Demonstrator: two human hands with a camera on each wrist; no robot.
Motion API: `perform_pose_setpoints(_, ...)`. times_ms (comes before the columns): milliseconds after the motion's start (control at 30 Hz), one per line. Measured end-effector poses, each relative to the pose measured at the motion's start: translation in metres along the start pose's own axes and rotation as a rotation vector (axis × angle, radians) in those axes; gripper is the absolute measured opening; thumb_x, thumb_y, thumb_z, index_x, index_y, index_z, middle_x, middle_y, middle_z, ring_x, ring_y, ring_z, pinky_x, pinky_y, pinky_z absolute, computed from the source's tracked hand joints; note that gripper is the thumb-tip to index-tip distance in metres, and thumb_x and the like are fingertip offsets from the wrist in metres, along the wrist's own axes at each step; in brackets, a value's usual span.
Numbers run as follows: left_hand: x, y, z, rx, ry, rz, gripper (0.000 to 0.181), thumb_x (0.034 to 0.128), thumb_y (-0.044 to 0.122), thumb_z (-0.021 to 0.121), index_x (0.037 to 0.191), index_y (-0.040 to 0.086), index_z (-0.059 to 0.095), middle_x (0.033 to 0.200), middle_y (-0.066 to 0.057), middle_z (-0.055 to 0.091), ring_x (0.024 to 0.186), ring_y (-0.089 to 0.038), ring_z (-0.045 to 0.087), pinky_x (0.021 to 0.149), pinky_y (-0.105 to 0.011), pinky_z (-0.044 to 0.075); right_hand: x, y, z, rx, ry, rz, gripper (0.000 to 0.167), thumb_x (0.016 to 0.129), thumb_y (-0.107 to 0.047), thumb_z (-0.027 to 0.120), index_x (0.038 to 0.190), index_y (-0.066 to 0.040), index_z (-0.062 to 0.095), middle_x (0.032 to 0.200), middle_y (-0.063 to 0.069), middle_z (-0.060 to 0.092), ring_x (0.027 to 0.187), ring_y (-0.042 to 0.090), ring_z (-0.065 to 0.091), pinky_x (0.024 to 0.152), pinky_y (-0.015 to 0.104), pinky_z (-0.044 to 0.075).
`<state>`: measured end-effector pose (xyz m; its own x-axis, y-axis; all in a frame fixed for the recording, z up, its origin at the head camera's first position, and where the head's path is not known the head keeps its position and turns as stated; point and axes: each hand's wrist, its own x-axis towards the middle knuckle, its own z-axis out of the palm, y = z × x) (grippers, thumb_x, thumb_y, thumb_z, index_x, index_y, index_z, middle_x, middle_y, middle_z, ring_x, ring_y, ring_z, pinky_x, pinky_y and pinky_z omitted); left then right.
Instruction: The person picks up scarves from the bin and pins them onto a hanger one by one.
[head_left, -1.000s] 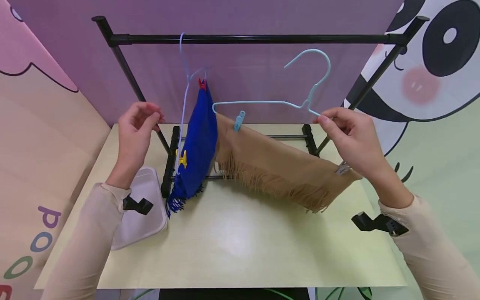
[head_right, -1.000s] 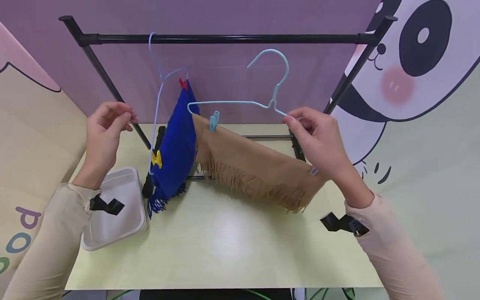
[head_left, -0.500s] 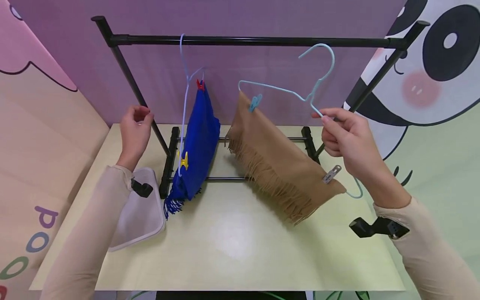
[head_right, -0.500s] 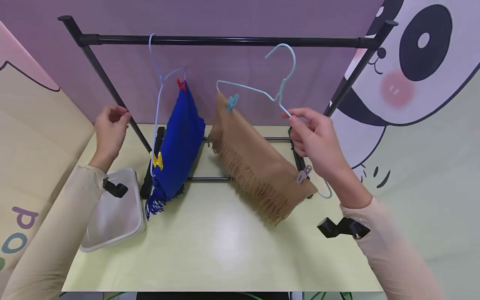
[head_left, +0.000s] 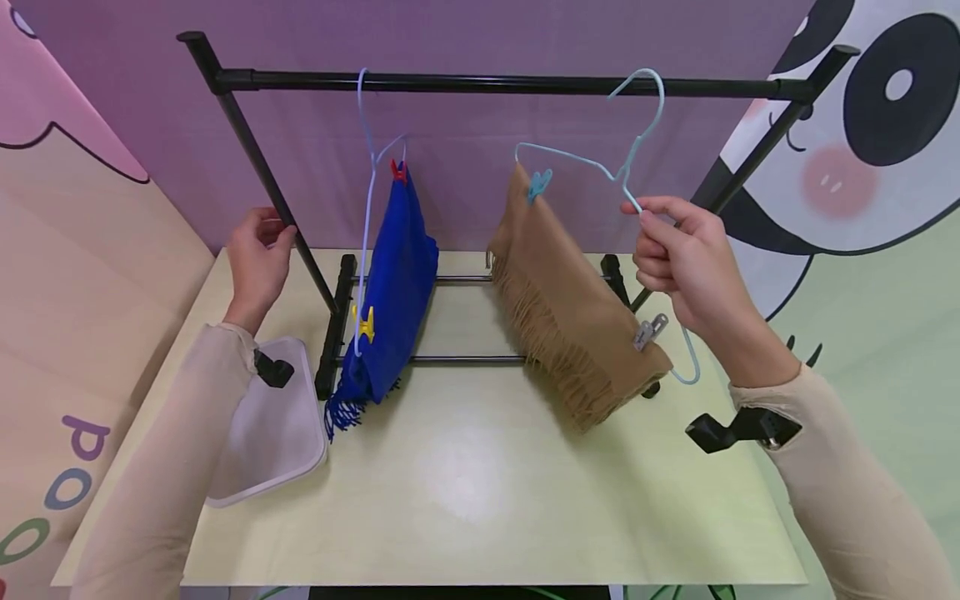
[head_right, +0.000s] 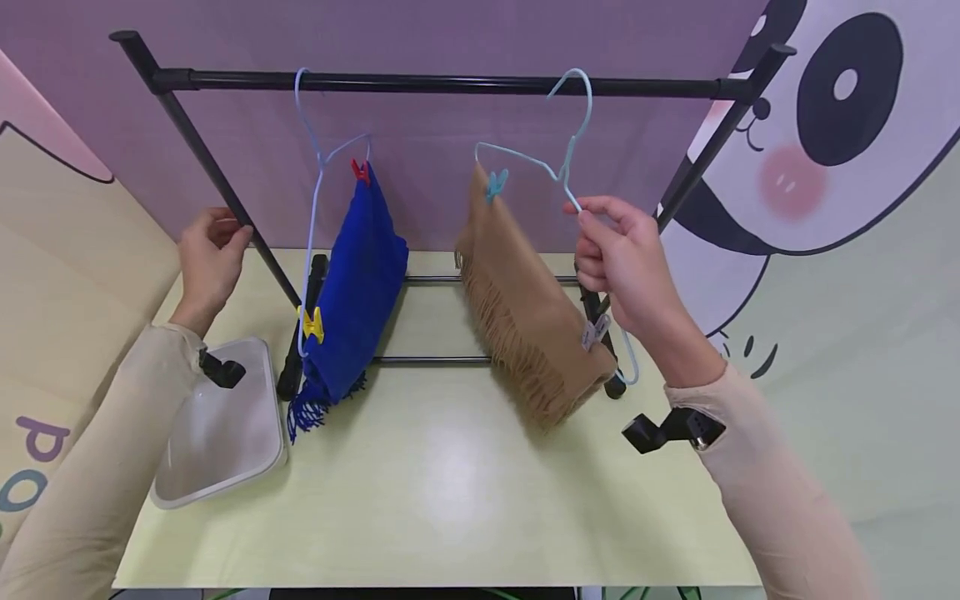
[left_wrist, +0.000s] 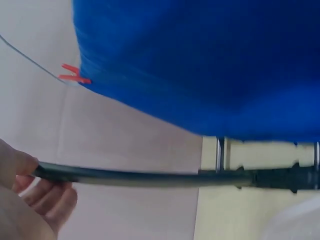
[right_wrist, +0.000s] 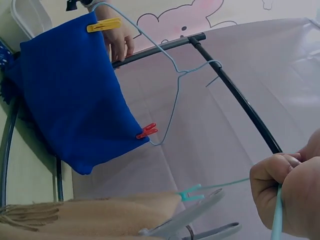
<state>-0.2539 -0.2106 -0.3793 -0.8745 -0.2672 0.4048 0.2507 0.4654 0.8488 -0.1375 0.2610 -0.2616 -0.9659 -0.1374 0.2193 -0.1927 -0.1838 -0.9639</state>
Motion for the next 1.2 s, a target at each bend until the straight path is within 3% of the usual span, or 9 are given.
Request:
perform_pose_setpoints(300, 0.003, -0.012, -0.001, -0.037, -0.027, 0.088, 0.024, 0.0965, 0.007, 0.062, 0.115, -0.008, 0.063, 0.107, -0.024, 0.069, 0.089, -0.014, 0.07, 0.075, -0.013, 0.053, 0.013, -0.006, 0.007, 0.046, 0.043, 0.006, 0.027, 0.102, -0.013, 0.055, 0.12, 0.007, 0.055, 0.062, 0.003, 0.027, 0.046, 0.013, 0.016, 0.043, 0.027, 0.007)
perform_pose_setpoints(533, 0.003, -0.016, -0.003, 0.04, -0.035, 0.13, 0.022, 0.0966, 0.008, 0.062, 0.112, -0.008, 0.064, 0.104, -0.021, 0.071, 0.082, -0.006, 0.068, 0.073, -0.011, 0.052, 0.019, -0.009, 0.013, 0.043, 0.037, -0.006, 0.028, 0.103, -0.013, 0.053, 0.122, 0.007, 0.053, 0.064, 0.004, 0.028, 0.044, 0.014, 0.02, 0.042, 0.028, 0.01)
perform_pose_setpoints(833, 0.001, -0.016, 0.0, 0.108, -0.007, 0.14, 0.022, 0.0975, 0.009, 0.06, 0.111, -0.008, 0.064, 0.104, -0.021, 0.072, 0.091, -0.029, 0.071, 0.074, -0.01, 0.05, 0.026, -0.007, 0.017, 0.107, 0.059, 0.026, 0.025, 0.103, -0.011, 0.051, 0.12, 0.007, 0.053, 0.066, 0.004, 0.031, 0.046, 0.013, 0.018, 0.042, 0.025, 0.012)
perform_pose_setpoints(1200, -0.001, -0.017, 0.005, 0.112, 0.004, 0.147, 0.023, 0.0989, 0.009, 0.058, 0.112, -0.009, 0.065, 0.105, -0.022, 0.072, 0.095, -0.033, 0.071, 0.073, -0.009, 0.045, 0.037, 0.006, 0.018, 0.185, 0.106, 0.092, 0.022, 0.104, -0.009, 0.049, 0.121, 0.006, 0.048, 0.065, 0.002, 0.03, 0.049, 0.012, 0.017, 0.04, 0.02, 0.015)
